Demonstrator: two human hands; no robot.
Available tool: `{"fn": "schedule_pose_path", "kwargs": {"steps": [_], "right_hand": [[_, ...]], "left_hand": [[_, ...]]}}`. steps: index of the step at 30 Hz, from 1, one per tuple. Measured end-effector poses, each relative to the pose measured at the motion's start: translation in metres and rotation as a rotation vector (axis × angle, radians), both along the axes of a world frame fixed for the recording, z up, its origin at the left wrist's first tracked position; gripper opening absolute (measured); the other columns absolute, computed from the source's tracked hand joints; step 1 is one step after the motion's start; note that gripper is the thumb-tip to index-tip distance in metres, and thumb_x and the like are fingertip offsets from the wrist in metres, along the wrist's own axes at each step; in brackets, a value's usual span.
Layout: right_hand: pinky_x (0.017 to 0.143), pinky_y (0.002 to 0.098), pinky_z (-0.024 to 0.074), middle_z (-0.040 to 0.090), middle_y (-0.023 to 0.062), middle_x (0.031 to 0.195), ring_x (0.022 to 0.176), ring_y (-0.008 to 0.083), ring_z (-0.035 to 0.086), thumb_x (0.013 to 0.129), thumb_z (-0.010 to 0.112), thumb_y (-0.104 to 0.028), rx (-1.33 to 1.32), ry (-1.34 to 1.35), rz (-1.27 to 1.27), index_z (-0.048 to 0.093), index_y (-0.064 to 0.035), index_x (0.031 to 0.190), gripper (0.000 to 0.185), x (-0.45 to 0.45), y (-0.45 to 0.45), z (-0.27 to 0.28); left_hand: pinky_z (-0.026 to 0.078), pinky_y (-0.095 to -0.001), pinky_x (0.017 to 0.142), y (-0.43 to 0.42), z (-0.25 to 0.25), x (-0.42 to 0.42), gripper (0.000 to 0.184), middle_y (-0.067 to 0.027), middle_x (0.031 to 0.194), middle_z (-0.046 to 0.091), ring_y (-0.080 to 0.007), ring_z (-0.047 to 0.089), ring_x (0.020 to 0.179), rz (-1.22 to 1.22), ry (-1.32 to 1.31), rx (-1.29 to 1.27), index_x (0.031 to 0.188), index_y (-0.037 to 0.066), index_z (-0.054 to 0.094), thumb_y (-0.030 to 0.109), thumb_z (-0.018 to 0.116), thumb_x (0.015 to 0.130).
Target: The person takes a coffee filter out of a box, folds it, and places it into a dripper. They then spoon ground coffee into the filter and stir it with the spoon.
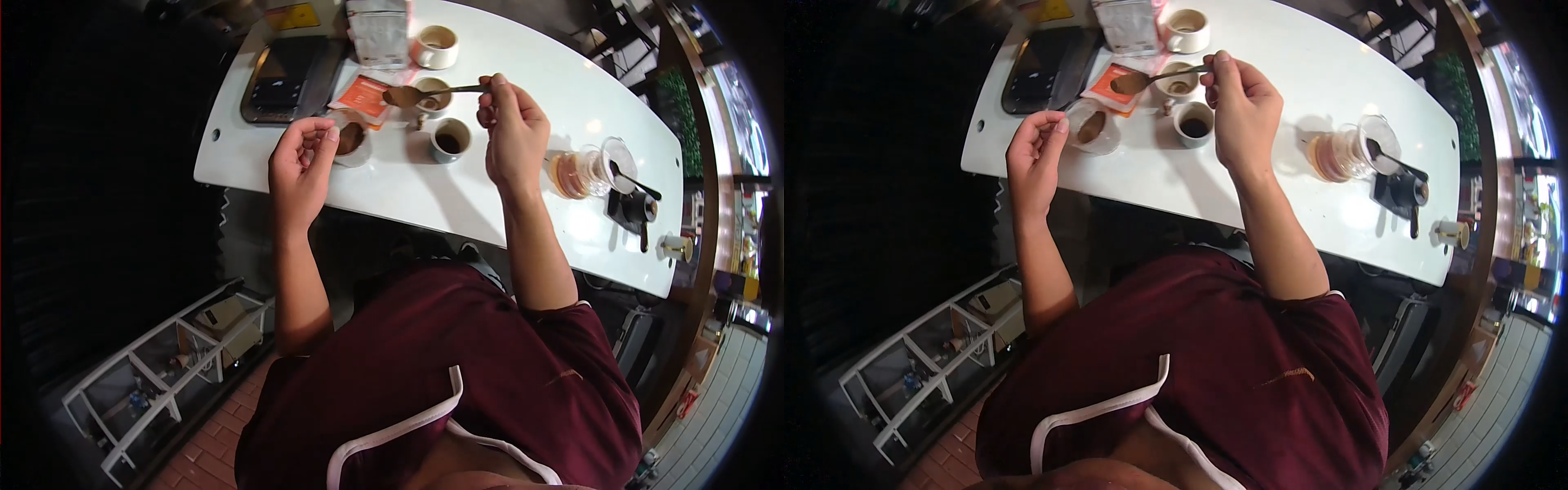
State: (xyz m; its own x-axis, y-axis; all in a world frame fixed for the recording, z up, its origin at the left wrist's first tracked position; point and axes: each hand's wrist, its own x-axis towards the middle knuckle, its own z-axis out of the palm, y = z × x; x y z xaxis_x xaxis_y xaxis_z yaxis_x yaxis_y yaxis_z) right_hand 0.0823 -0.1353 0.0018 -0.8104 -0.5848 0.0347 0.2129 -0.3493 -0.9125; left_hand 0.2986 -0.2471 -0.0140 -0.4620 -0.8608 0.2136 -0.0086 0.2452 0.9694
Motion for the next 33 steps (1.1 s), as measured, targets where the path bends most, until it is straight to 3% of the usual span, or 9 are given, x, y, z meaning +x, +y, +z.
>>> {"fn": "schedule_pose_path", "kwargs": {"steps": [8, 15, 25, 28, 30, 33], "right_hand": [[0.057, 0.0204, 0.0397, 0.063, 0.0046, 0.073, 0.062, 0.0074, 0.051, 0.097, 0.061, -0.015, -0.15, 0.088, -0.269, 0.066, 0.0086, 0.099, 0.024, -0.086, 0.109, 0.021], [0.057, 0.02, 0.0405, 0.064, 0.0074, 0.079, 0.064, 0.0071, 0.052, 0.098, 0.06, -0.014, -0.108, 0.086, -0.531, 0.065, 0.0105, 0.1, 0.025, -0.133, 0.202, 0.028], [0.06, 0.0169, 0.0394, 0.066, 0.001, 0.077, 0.066, 0.0025, 0.053, 0.1, 0.059, -0.02, 0.208, 0.263, -0.561, 0.069, 0.0043, 0.103, 0.026, -0.15, 0.252, 0.009], [0.062, 0.0175, 0.0417, 0.068, 0.0031, 0.08, 0.07, 0.0036, 0.056, 0.099, 0.059, -0.017, 0.274, 0.37, -0.506, 0.069, 0.0044, 0.103, 0.024, -0.147, 0.253, 0.003], [0.066, 0.0206, 0.0478, 0.071, 0.0058, 0.084, 0.077, 0.0073, 0.065, 0.097, 0.062, -0.01, 0.278, 0.444, -0.482, 0.069, 0.0048, 0.101, 0.017, -0.143, 0.249, -0.001], [0.062, 0.0211, 0.0489, 0.071, 0.008, 0.083, 0.072, 0.0092, 0.066, 0.095, 0.064, -0.007, 0.34, 0.609, -0.473, 0.07, 0.0041, 0.1, 0.013, -0.144, 0.25, -0.009]], "left_hand": [[0.043, -0.0184, 0.068, 0.044, 0.007, -0.099, 0.014, 0.0007, 0.087, 0.062, -0.0038, 0.053, 0.075, -0.229, 0.038, 0.021, 0.102, 0.0, 0.064, 0.011, 0.066, 0.092], [0.044, -0.0198, 0.07, 0.095, 0.01, -0.175, 0.014, -0.0003, 0.089, 0.062, -0.0051, 0.052, 0.079, -0.408, -0.011, 0.041, 0.101, -0.001, 0.064, 0.01, 0.066, 0.092], [0.043, -0.0199, 0.07, 0.131, -0.003, -0.227, 0.018, 0.0003, 0.09, 0.062, -0.0053, 0.052, 0.08, -0.454, -0.103, 0.047, 0.102, 0.002, 0.065, 0.016, 0.067, 0.092], [0.043, -0.0201, 0.07, 0.136, -0.005, -0.232, 0.018, 0.0005, 0.09, 0.062, -0.0054, 0.052, 0.08, -0.442, -0.128, 0.038, 0.103, 0.002, 0.065, 0.016, 0.067, 0.092], [0.043, -0.0202, 0.07, 0.138, -0.006, -0.233, 0.018, 0.0005, 0.089, 0.062, -0.0054, 0.051, 0.079, -0.43, -0.154, 0.044, 0.103, 0.002, 0.065, 0.016, 0.067, 0.092], [0.043, -0.02, 0.069, 0.14, -0.006, -0.233, 0.018, 0.0005, 0.089, 0.062, -0.0052, 0.051, 0.078, -0.416, -0.153, 0.061, 0.103, 0.002, 0.065, 0.016, 0.067, 0.092]]}}
